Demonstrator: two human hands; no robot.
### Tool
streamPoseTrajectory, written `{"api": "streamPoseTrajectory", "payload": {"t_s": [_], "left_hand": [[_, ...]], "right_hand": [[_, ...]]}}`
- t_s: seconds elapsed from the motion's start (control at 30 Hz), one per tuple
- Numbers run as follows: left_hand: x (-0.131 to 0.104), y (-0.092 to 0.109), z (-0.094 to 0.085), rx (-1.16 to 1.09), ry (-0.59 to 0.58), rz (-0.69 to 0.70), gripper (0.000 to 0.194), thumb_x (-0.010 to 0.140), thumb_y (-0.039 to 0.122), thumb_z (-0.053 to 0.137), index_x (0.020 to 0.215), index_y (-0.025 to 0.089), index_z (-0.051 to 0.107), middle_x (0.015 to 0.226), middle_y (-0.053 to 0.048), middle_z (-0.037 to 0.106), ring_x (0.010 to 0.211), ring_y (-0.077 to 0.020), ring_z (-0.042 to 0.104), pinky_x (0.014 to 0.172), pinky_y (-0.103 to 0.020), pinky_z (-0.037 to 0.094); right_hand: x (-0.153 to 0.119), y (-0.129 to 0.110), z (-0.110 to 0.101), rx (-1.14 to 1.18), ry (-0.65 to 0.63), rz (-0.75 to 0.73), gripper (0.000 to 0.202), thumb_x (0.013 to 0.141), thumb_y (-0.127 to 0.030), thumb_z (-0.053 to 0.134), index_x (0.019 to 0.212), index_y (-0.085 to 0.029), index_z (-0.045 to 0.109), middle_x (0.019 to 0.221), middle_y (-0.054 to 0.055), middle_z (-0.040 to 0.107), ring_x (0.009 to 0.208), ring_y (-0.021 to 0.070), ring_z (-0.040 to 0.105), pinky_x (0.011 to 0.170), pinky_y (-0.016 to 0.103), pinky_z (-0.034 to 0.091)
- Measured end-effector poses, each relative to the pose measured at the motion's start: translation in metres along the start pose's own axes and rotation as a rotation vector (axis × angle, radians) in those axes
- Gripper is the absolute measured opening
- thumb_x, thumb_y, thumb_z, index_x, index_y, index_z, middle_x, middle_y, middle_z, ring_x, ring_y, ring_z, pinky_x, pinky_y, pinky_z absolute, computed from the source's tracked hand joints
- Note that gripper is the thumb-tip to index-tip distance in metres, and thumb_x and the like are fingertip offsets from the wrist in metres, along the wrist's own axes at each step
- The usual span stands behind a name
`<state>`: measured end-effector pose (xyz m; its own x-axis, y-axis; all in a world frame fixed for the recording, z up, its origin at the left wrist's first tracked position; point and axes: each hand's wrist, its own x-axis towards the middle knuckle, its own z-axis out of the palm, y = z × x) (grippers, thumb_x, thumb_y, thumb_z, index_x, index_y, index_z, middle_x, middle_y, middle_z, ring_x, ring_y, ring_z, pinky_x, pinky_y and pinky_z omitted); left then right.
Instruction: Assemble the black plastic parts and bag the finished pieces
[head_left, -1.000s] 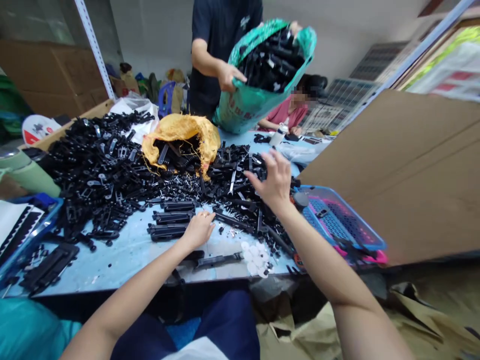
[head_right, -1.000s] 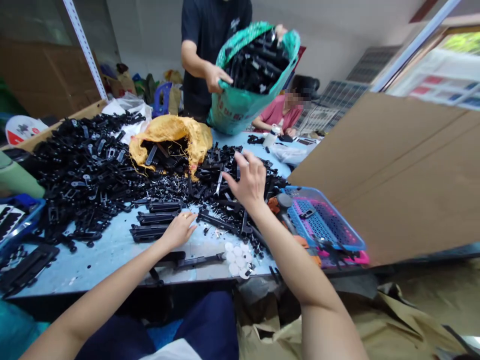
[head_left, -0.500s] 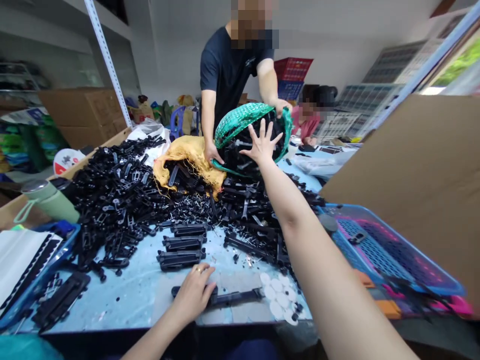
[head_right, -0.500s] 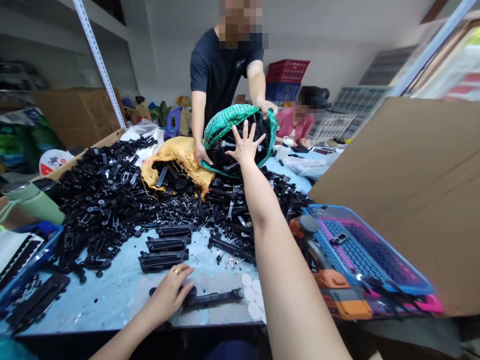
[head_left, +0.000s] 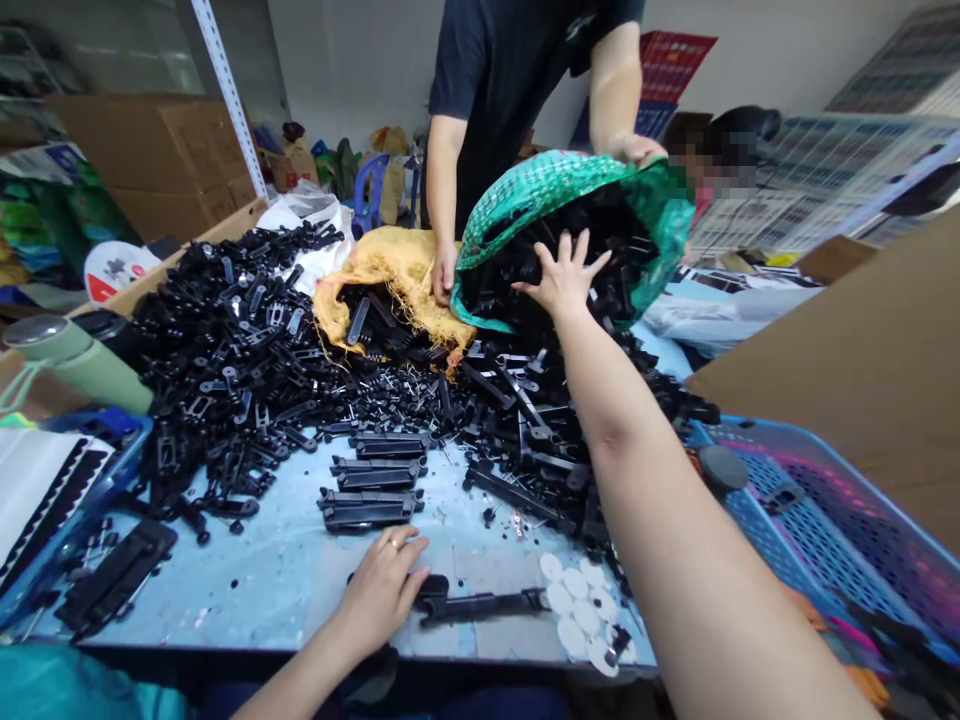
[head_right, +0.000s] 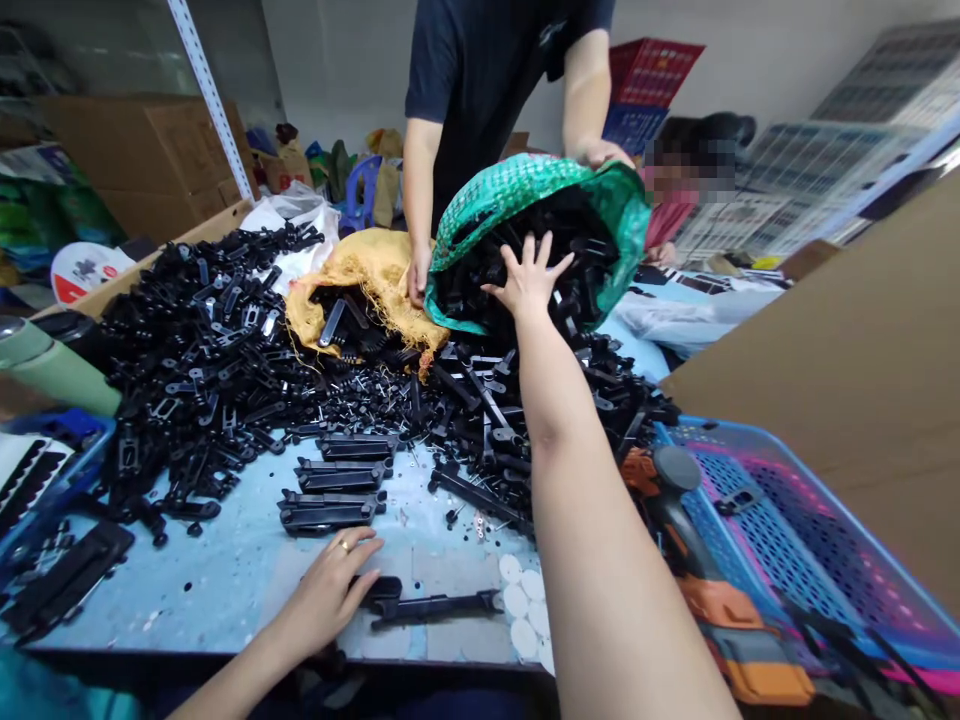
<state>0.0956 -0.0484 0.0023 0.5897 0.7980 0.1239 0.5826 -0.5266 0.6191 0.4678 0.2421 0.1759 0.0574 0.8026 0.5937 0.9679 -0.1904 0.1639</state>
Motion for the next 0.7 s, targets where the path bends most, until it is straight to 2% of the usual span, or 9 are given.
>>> {"api": "streamPoseTrajectory", "payload": {"t_s": [0.13,0.27,0.4,0.53,0.63,0.7], "left_hand": [[-0.006,-0.008,-0.004,0.065,0.069,0.038,0.03,0.09,0.028,0.041,0.115,0.021,0.057,0.116,-0.011,0.058,0.11,-0.0235,0.053,0.093,-0.042,0.049],[-0.017,-0.015,-0.006,0.149,0.108,0.058,0.029,0.09,0.028,0.042,0.113,0.02,0.058,0.115,-0.011,0.058,0.11,-0.0245,0.052,0.093,-0.044,0.048],[-0.033,-0.021,-0.006,0.223,0.105,0.05,0.029,0.091,0.028,0.041,0.113,0.016,0.057,0.116,-0.012,0.057,0.112,-0.0256,0.05,0.094,-0.044,0.046],[-0.046,-0.021,-0.006,0.269,0.09,0.021,0.029,0.09,0.027,0.042,0.113,0.017,0.056,0.116,-0.013,0.056,0.111,-0.0261,0.049,0.093,-0.044,0.045],[-0.05,-0.019,-0.008,0.298,0.079,0.0,0.029,0.089,0.026,0.044,0.114,0.017,0.056,0.117,-0.013,0.055,0.112,-0.0268,0.049,0.092,-0.044,0.044],[-0.051,-0.018,-0.009,0.315,0.07,-0.012,0.03,0.088,0.026,0.046,0.115,0.017,0.055,0.117,-0.014,0.055,0.113,-0.0274,0.048,0.093,-0.044,0.043]], "right_hand": [[-0.016,0.011,0.0,0.031,-0.038,0.039,0.073,0.085,-0.057,0.041,0.142,-0.015,0.021,0.147,0.022,0.016,0.135,0.0389,0.003,0.092,0.075,0.002],[-0.035,0.013,-0.01,0.063,-0.044,0.021,0.072,0.087,-0.052,0.039,0.145,-0.016,0.014,0.145,0.019,0.025,0.135,0.0371,0.012,0.096,0.072,0.007],[-0.06,0.017,-0.028,0.039,-0.074,0.01,0.065,0.089,-0.044,0.037,0.144,-0.015,0.017,0.145,0.021,0.021,0.133,0.0358,0.019,0.098,0.066,0.013],[-0.087,0.024,-0.047,-0.033,-0.074,0.07,0.058,0.093,-0.036,0.031,0.144,-0.013,0.018,0.145,0.026,0.018,0.132,0.0307,0.02,0.099,0.06,0.014],[-0.107,0.029,-0.059,-0.072,-0.078,0.088,0.06,0.092,-0.036,0.033,0.145,-0.016,0.016,0.146,0.024,0.017,0.134,0.0272,0.018,0.099,0.056,0.014],[-0.119,0.032,-0.064,-0.076,-0.11,0.078,0.058,0.091,-0.035,0.035,0.144,-0.017,0.02,0.146,0.022,0.019,0.134,0.025,0.018,0.1,0.053,0.014]]}}
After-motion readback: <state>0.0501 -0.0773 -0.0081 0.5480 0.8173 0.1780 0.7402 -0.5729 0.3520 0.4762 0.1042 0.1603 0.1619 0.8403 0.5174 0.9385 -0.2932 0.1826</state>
